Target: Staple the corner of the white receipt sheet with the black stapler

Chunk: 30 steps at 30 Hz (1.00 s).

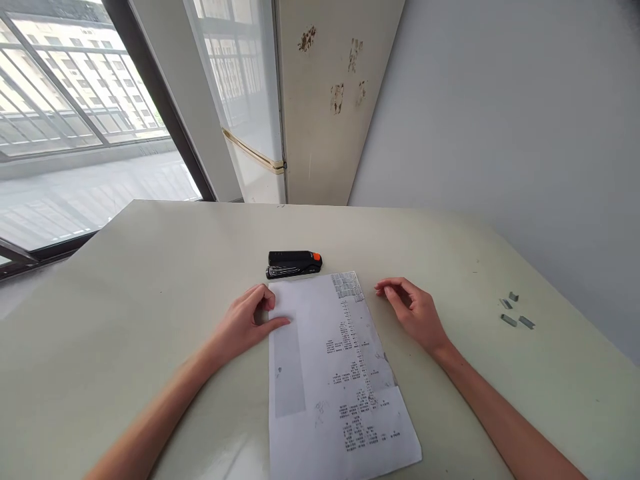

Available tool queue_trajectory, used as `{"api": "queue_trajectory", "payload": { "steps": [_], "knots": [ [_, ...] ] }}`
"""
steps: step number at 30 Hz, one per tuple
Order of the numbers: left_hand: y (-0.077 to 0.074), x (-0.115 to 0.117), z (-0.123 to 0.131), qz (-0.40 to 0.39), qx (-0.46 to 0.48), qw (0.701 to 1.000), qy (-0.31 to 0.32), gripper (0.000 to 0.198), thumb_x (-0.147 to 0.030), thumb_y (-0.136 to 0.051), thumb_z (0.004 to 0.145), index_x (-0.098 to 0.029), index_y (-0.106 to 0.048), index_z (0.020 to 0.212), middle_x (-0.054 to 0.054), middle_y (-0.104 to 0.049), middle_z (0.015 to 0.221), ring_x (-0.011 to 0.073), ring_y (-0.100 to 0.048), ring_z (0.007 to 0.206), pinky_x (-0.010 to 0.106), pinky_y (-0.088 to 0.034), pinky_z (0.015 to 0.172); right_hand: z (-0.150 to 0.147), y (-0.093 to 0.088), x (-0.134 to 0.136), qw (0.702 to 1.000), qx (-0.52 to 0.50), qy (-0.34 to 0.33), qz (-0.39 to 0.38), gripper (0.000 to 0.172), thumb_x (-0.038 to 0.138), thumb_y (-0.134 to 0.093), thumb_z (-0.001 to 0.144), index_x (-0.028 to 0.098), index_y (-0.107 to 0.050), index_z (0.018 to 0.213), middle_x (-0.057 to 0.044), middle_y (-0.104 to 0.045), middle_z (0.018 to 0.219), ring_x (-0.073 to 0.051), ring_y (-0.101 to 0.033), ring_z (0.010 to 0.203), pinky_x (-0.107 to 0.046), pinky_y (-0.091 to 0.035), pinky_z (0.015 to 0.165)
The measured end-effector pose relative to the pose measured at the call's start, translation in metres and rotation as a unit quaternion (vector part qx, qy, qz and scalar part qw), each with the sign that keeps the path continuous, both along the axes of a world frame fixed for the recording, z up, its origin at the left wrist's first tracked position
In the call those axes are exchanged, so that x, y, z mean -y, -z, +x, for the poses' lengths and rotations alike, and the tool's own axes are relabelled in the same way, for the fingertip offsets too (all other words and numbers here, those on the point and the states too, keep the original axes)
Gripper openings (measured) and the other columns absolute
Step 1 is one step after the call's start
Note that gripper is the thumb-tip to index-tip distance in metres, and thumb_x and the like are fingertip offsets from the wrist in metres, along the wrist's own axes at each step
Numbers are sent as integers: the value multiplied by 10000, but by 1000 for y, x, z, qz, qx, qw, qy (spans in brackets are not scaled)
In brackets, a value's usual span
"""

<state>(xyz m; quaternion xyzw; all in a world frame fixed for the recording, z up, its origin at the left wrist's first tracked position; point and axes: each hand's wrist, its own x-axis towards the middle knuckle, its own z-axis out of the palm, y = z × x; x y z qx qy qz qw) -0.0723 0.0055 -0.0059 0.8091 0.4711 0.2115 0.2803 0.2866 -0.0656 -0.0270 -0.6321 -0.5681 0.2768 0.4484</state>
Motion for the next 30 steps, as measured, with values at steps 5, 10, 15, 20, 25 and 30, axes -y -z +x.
{"api": "queue_trajectory", "payload": {
  "steps": [5, 10, 15, 20, 25, 30],
  "knots": [
    [-3, -2, -4, 0, -18, 999, 31, 338, -532, -634, 942, -236, -542, 807, 12, -619, 880, 162, -535, 691, 295, -442, 620, 2, 1, 4, 1000, -7, 2, -6, 286, 484, -575, 1028, 247, -735, 1024, -69, -785, 1047, -230, -740, 956, -387, -610, 875],
    [-8, 1, -21, 9, -34, 999, 3, 373, -553, -575, 975, -237, -522, 783, 12, -609, 821, 166, -517, 668, 301, -446, 624, 2, 2, 4, 1000, 4, -8, -9, 293, 483, -559, 1032, 250, -736, 1019, -73, -783, 1038, -236, -739, 952, -366, -609, 807],
    [-6, 13, -26, 77, -25, 996, -28, 286, -536, -527, 1031, -261, -596, 1067, 59, -694, 1211, 250, -634, 1099, 382, -510, 952, 2, 2, 4, 1000, 11, -13, -2, 290, 475, -551, 1034, 249, -731, 1012, -71, -784, 1030, -231, -740, 933, -360, -604, 792],
    [0, 25, -29, 88, -87, 990, 62, 478, -547, -541, 1045, -346, -529, 1479, 27, -523, 1607, 317, -372, 1529, 526, -323, 1236, 4, 3, 4, 1000, 10, -18, -1, 283, 473, -554, 1031, 251, -728, 1010, -69, -785, 1039, -233, -739, 938, -368, -599, 798],
    [3, 34, -52, 95, -142, 984, 52, 506, -569, -509, 1052, -371, -535, 1517, 6, -478, 1650, 344, -318, 1572, 579, -302, 1248, 3, 3, 5, 1000, 10, -14, -1, 256, 450, -564, 1026, 251, -725, 1019, -63, -787, 1042, -229, -740, 948, -371, -591, 835],
    [6, 38, -87, 97, -158, 982, 18, 526, -578, -483, 1058, -400, -490, 1552, -12, -462, 1661, 347, -302, 1584, 614, -283, 1251, 2, 2, 6, 1000, 24, -12, -4, 264, 451, -562, 1022, 247, -729, 1017, -67, -791, 1039, -234, -742, 952, -365, -589, 812]
  ]
}}
